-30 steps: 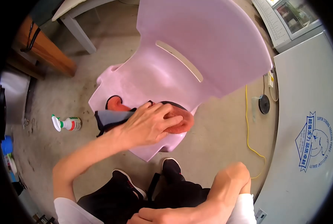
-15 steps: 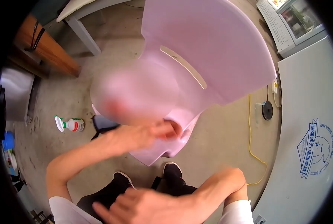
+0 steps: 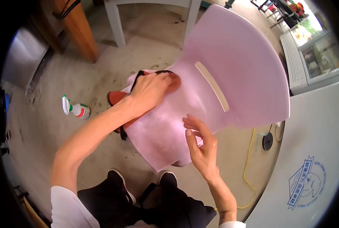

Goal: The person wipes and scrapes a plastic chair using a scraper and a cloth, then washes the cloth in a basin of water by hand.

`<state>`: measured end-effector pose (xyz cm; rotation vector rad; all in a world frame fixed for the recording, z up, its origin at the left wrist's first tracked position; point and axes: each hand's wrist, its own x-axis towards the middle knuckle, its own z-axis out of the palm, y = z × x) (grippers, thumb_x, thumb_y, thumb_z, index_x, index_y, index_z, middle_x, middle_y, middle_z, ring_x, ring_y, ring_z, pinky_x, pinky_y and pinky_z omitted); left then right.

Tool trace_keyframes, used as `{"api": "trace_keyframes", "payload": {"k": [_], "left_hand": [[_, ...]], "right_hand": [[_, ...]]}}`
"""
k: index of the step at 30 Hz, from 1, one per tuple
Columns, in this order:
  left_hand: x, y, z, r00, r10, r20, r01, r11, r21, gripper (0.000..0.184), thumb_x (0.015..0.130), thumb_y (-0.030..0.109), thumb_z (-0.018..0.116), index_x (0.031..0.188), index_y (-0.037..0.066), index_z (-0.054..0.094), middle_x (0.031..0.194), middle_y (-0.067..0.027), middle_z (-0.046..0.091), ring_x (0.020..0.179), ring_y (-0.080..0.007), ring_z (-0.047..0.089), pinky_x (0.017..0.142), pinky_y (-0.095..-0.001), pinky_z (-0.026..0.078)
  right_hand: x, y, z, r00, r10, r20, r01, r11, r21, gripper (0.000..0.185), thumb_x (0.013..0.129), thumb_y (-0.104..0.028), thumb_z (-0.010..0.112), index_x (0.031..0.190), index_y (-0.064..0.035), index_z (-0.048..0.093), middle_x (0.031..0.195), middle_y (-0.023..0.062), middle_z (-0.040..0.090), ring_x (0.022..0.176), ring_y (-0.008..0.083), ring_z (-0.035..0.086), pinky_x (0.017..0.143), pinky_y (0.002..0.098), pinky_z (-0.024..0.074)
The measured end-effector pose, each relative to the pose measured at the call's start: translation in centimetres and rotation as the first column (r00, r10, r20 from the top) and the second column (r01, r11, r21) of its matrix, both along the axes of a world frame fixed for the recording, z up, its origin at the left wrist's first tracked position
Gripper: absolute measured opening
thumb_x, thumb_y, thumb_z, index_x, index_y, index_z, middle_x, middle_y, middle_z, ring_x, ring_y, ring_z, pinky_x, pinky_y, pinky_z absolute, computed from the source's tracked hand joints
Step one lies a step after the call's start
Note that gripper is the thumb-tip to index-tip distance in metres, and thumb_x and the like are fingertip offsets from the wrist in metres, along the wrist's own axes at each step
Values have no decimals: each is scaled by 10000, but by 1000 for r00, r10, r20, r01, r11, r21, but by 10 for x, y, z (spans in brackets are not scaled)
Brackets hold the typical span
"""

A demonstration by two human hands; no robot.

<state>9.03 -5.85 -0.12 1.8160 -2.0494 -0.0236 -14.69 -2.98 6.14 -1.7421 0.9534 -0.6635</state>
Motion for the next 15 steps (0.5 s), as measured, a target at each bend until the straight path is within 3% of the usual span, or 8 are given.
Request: {"api": "trace_keyframes", "payload": {"k": [2, 4, 6, 8, 10, 12, 15], "left_hand": [[-34, 11, 10, 958, 90, 274, -117, 990, 81, 210, 786, 63, 569, 989, 40, 617, 986, -134, 618, 830, -267, 659, 637, -378, 542], [-52, 40, 4, 991, -107, 86, 105, 994, 22, 237, 774, 83, 579, 992, -7, 596, 1000, -152, 594, 847, -256, 647, 608, -368, 537], [-56, 68, -3, 991, -124, -46, 120, 989, -87, 274, 774, 87, 571, 1031, -3, 598, 1049, -154, 584, 837, -252, 640, 605, -366, 534], [-38, 79, 3, 986, -144, 89, 146, 989, -17, 312, 772, 79, 567, 1073, 2, 597, 1109, -151, 586, 864, -259, 640, 608, -372, 530], [-10, 68, 16, 981, -25, 194, 4, 994, 106, 273, 784, 87, 572, 1041, 7, 611, 1080, -104, 609, 891, -269, 655, 616, -381, 543], [30, 49, 12, 993, 99, 71, -92, 992, -89, 264, 781, 86, 582, 1032, 14, 611, 1036, -106, 626, 856, -268, 662, 611, -402, 549], [34, 64, 9, 998, 45, 53, -43, 999, -32, 259, 768, 54, 589, 1019, -11, 599, 1021, -127, 638, 838, -269, 663, 594, -397, 553]], "right_hand": [[5, 0, -10, 999, 16, 48, -17, 1000, 25, 430, 930, -79, 584, 1338, 24, 494, 1214, 159, 625, 1137, 248, 594, 931, 350, 484], [13, 4, -15, 993, 25, 111, -30, 998, 47, 468, 932, -88, 584, 1367, 29, 460, 1267, 172, 594, 1179, 262, 572, 956, 359, 476], [14, 10, -16, 995, 100, 11, -100, 995, -31, 496, 934, -108, 584, 1383, 41, 433, 1357, 190, 525, 1214, 277, 548, 991, 387, 455], [9, 9, -17, 991, 129, 23, -130, 990, 49, 493, 928, -97, 585, 1382, 31, 442, 1371, 189, 516, 1244, 289, 524, 1016, 405, 433], [5, 10, -19, 971, 180, -156, -196, 976, -93, 498, 919, -89, 590, 1383, 20, 447, 1382, 189, 506, 1279, 300, 491, 1026, 421, 422], [14, 11, -14, 969, 190, -156, -201, 978, -52, 492, 910, -81, 598, 1374, 11, 462, 1390, 187, 500, 1305, 312, 464, 1053, 415, 395], [27, 16, -13, 957, 227, -179, -242, 968, -66, 525, 889, -96, 630, 1368, 28, 454, 1403, 207, 478, 1316, 338, 448, 1078, 411, 368]]}}
